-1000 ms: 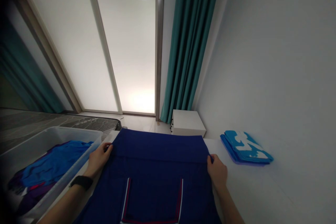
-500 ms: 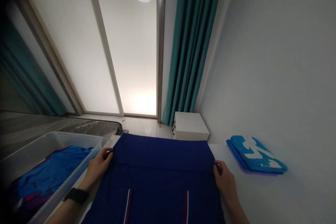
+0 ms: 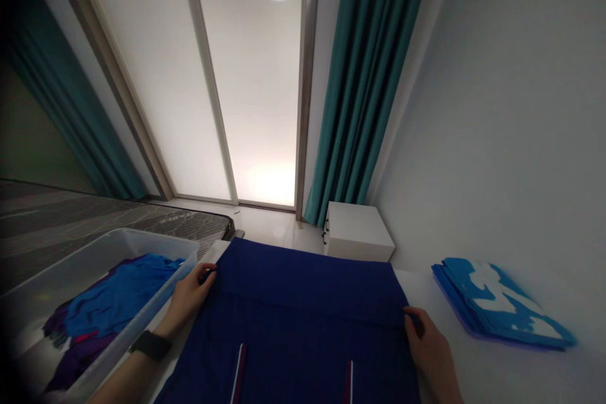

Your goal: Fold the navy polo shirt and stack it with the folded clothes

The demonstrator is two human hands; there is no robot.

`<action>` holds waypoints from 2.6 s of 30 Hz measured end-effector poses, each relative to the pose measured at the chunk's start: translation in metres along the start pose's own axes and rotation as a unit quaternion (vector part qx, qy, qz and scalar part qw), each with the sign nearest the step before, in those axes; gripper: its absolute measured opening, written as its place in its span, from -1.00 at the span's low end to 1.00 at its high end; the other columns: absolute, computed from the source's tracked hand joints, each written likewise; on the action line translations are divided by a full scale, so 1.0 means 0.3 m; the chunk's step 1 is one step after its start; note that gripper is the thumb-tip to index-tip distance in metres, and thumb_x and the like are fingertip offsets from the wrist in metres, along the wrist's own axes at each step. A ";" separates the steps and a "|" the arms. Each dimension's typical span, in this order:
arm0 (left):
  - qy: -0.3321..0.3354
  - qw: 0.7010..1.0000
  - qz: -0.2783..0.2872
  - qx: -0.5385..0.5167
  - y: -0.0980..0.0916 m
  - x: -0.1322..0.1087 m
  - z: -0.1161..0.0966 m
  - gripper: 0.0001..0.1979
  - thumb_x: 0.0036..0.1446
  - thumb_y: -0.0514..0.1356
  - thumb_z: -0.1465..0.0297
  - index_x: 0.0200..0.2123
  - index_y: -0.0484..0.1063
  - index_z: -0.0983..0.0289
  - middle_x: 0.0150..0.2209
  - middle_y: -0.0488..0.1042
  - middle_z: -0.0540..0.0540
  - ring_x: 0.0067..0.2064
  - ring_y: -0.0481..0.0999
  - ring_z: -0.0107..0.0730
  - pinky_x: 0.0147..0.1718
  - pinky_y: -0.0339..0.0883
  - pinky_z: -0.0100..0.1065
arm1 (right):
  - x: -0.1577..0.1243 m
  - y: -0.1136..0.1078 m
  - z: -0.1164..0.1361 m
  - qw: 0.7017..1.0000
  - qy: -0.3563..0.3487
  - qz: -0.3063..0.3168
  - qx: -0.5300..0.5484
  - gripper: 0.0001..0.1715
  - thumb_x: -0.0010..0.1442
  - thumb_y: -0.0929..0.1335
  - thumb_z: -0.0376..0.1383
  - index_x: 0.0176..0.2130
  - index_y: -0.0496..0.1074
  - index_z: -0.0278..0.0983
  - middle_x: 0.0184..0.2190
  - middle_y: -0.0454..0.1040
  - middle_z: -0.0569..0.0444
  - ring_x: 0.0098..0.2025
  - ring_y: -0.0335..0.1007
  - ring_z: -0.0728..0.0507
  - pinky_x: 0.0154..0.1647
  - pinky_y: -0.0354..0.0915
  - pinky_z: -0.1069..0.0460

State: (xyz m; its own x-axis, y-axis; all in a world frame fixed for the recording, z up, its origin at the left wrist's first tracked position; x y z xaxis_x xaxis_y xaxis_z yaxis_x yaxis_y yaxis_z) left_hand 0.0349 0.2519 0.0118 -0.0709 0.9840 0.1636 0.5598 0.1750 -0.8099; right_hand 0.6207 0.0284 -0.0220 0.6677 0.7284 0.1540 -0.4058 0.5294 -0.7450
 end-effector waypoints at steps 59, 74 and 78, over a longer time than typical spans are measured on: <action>0.524 0.822 0.177 0.135 0.626 -0.620 -1.250 -0.85 0.20 0.07 0.52 -0.17 0.33 0.22 -0.16 0.44 0.11 -0.10 0.41 -0.18 -0.12 0.23 -0.18 | -0.117 -0.034 0.111 0.993 -0.097 -0.034 0.058 -0.77 0.17 0.21 -0.20 -0.35 0.40 -0.21 -0.44 0.53 0.06 -0.44 0.43 -0.12 -0.39 0.25 0.03; 0.516 0.830 0.179 0.110 0.597 -0.618 -1.253 -0.91 0.17 0.10 0.46 -0.26 0.39 0.23 -0.18 0.43 0.13 -0.09 0.40 -0.18 -0.07 0.22 -0.18 | -0.121 -0.062 0.118 0.993 -0.093 -0.063 0.022 -0.79 0.12 0.21 -0.25 -0.34 0.42 -0.20 -0.43 0.52 0.08 -0.39 0.45 -0.12 -0.33 0.23 0.04; 0.558 0.811 0.165 0.056 0.569 -0.644 -1.290 -0.67 0.24 0.10 0.29 0.04 0.36 0.22 0.10 0.37 0.17 0.15 0.28 -0.13 0.12 0.12 -0.12 | -0.120 -0.064 0.113 0.994 -0.084 -0.067 0.015 -0.78 0.13 0.22 -0.24 -0.31 0.42 -0.21 -0.44 0.52 0.10 -0.43 0.44 -0.11 -0.38 0.21 0.05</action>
State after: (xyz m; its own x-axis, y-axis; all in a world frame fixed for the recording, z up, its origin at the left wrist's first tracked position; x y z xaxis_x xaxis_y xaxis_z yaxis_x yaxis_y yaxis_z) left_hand 0.4636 0.0784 0.0600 0.8948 0.3440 0.2846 0.3130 -0.0289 -0.9493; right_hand 0.5832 0.0066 0.0087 0.6046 0.7118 0.3575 -0.3406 0.6367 -0.6919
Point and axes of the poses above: each hand's wrist, its own x-axis towards the middle knuckle, its own y-axis out of the palm, z = x × y, the point moved 9 cm from there along x, towards the middle knuckle
